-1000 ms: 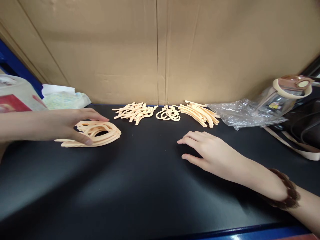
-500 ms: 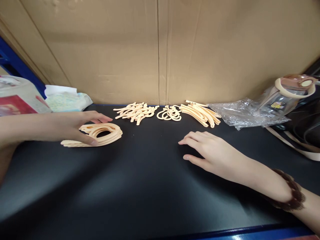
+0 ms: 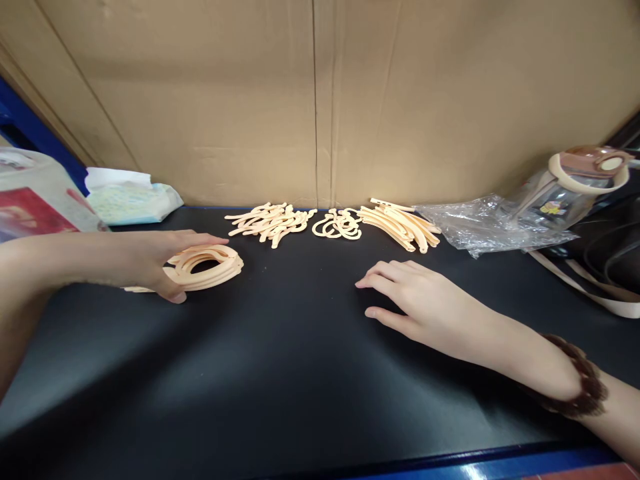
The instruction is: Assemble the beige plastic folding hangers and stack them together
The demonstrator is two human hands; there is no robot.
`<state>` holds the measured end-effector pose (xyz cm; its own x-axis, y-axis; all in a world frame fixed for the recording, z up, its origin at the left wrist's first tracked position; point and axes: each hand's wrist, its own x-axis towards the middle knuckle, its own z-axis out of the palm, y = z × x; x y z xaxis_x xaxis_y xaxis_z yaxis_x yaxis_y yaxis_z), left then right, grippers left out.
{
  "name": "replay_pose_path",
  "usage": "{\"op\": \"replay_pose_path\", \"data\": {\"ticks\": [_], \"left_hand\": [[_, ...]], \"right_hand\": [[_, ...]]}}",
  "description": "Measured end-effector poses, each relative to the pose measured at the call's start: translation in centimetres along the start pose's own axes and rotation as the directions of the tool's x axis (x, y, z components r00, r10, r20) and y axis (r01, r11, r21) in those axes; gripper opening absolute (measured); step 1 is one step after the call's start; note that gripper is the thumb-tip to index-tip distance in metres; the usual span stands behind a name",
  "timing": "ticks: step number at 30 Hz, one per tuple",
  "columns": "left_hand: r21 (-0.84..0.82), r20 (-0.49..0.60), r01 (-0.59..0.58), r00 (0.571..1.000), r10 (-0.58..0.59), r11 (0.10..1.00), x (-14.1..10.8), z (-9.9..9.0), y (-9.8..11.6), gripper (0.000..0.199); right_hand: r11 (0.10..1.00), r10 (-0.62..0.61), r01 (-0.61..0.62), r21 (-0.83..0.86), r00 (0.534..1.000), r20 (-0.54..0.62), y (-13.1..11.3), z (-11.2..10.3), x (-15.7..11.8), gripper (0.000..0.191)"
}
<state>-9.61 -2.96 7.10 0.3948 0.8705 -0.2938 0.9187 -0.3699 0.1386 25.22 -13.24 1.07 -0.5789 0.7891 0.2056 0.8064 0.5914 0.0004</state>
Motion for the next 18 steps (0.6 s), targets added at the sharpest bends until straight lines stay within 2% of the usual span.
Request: {"op": "replay_pose_path", "data": {"ticks": [5, 13, 18], "left_hand": [[0.016, -0.069, -0.046, 0.996, 0.047, 0.999, 0.7, 0.5, -0.9, 0.069], [0.063, -0.039, -0.064, 0.997, 0.066, 0.996, 0.8, 0.4, -0.3, 0.072], [0.049, -0.055, -0.035, 0.998, 0.038, 0.998, 1.4, 1.0, -1.6, 0.083]], "right_hand": [[1.000, 0.004, -0.004, 0.001, 1.000, 0.014, 0.0, 0.0, 0.1, 0.026], [1.000, -0.001, 0.001, -0.007, 1.000, 0.011, 0.0, 0.1, 0.0, 0.026], [1.000, -0.003, 0.003, -0.011, 1.000, 0.001, 0.0, 0.2, 0.0, 0.027]]}}
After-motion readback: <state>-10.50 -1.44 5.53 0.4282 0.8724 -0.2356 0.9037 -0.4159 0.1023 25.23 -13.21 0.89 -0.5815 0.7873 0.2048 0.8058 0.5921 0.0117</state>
